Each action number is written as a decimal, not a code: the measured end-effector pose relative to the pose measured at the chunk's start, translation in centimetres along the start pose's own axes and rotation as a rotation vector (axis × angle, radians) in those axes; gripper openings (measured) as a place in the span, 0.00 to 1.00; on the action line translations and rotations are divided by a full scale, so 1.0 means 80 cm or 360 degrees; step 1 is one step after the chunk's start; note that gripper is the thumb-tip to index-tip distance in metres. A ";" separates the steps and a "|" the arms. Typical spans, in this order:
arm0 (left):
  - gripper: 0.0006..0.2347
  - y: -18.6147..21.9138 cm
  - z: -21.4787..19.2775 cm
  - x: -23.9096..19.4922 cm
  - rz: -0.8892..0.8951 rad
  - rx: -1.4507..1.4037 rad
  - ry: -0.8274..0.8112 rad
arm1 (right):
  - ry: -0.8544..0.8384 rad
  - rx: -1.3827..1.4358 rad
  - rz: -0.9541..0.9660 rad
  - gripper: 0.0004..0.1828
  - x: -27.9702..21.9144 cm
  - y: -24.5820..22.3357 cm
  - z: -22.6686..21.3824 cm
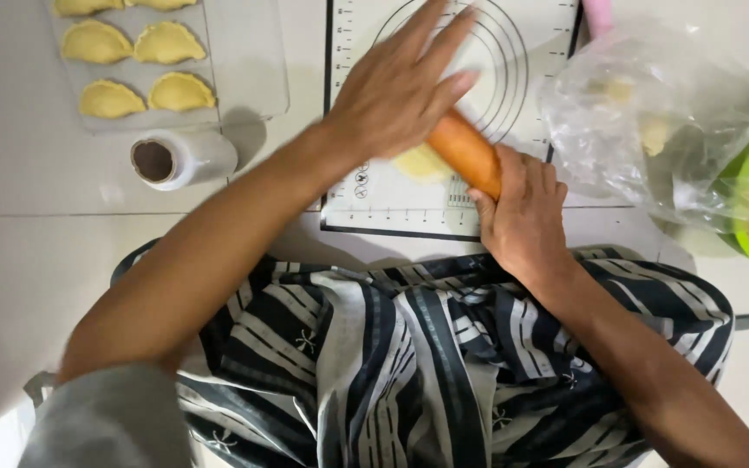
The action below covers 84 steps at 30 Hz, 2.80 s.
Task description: A person prepares a pastry by rolling out dough on a mat, adding filling from a bowl with a spoon, and then folding and pinching the edges to seal it.
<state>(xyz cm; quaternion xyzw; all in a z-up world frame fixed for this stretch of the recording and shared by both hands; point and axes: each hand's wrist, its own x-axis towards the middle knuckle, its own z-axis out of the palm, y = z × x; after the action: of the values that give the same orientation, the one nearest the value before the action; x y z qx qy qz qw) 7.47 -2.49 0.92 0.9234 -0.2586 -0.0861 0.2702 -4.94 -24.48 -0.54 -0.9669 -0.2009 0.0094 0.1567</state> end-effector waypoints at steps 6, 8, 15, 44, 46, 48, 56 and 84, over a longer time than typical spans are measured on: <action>0.20 -0.033 0.020 0.086 0.0067 0.0057 -0.0048 | 0.0187 0.0093 0.0197 0.31 0.041 -0.026 0.010; 0.24 -0.041 0.015 0.073 0.0083 0.0299 -0.0340 | 0.0162 -0.0359 0.0267 0.36 0.047 -0.038 0.014; 0.29 -0.053 -0.028 -0.044 0.0041 0.0337 -0.0396 | -0.0468 -0.0375 0.0165 0.40 0.031 -0.098 0.009; 0.29 0.018 0.005 -0.083 -0.0731 0.0236 -0.0448 | 0.0122 -0.0228 -0.0333 0.30 0.085 0.047 0.034; 0.29 0.003 0.020 -0.078 -0.0734 0.0208 -0.0314 | 0.0115 -0.0160 -0.0376 0.29 0.105 0.039 0.019; 0.29 0.009 0.016 -0.085 -0.0726 0.0179 -0.0193 | 0.0105 -0.0092 -0.0404 0.28 0.101 0.034 0.009; 0.30 0.060 0.009 -0.129 -0.0560 0.0275 -0.0905 | -0.0199 -0.0137 -0.0398 0.32 0.019 0.015 -0.017; 0.29 0.031 -0.001 -0.108 -0.0547 0.0234 -0.0817 | -0.0161 -0.0232 -0.0238 0.32 0.050 0.018 0.005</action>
<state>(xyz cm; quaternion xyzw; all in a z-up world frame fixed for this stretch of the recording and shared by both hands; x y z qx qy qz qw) -0.94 0.26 2.47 0.9187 -0.1641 -0.3418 0.1101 -0.79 -24.02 -1.21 -0.9564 -0.2803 0.0317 0.0760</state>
